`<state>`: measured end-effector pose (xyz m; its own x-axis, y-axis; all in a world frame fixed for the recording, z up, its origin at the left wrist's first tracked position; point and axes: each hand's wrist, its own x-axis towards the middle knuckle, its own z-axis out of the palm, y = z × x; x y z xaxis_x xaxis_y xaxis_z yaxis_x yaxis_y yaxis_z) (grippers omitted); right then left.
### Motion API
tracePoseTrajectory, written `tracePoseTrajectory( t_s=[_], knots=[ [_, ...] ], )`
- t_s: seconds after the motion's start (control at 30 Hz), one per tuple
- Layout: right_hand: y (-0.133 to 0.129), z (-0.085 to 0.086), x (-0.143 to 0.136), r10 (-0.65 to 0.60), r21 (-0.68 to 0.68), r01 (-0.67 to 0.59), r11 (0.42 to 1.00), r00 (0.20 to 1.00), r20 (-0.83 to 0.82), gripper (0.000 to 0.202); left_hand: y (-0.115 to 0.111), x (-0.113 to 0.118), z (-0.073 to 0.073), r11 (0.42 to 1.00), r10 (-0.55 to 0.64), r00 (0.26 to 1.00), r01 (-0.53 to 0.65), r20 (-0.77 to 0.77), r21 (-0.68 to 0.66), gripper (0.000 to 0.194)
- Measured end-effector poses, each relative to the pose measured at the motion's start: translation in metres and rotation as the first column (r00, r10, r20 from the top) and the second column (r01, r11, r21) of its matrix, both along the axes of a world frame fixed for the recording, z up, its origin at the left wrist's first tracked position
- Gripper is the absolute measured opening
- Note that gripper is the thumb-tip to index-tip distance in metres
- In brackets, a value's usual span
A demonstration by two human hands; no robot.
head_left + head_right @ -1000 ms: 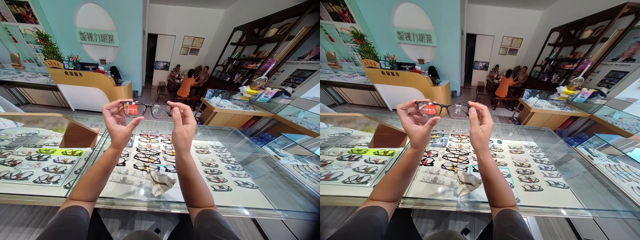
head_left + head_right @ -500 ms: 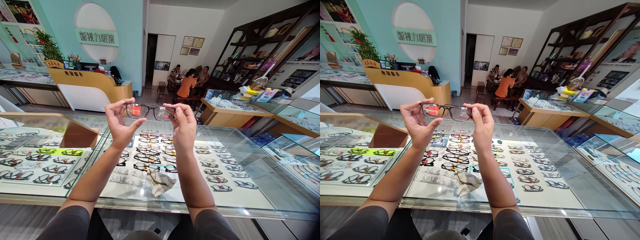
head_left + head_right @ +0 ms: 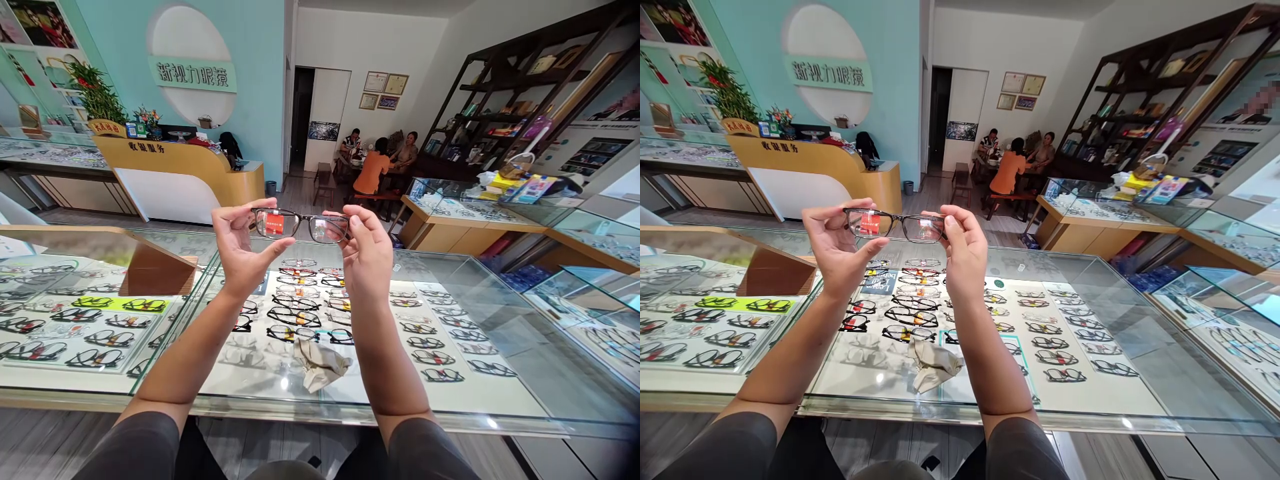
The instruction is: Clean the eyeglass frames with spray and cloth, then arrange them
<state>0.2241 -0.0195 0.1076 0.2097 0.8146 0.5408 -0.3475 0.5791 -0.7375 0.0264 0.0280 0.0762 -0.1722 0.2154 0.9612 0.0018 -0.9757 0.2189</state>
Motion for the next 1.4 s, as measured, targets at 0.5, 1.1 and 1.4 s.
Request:
tracePoseTrajectory(
  t_s=[0.5, 1.1, 1.4],
  knots=[
    [-0.005, 0.01, 0.02, 0.321, -0.111, -0.309, 0.945, 0.799, 0.508, 0.025, -0.018, -0.026, 0.017, 0.938, -0.276, 0.912, 0.188, -0.304, -0.291, 0.076],
    [0.0, -0.001, 0.01, 0.107, 0.016, -0.125, 0.992, 0.898, 0.427, 0.024, -0.03, -0.016, 0.019, 0.975, 0.153, 0.966, -0.182, -0.209, -0.13, 0.068],
    [-0.01, -0.004, -0.005, -0.422, 0.397, 0.25, 0.883, 0.792, 0.441, 0.011, -0.071, 0.015, 0.02, 0.902, 0.117, 0.956, -0.215, -0.268, -0.373, 0.023]
  ],
)
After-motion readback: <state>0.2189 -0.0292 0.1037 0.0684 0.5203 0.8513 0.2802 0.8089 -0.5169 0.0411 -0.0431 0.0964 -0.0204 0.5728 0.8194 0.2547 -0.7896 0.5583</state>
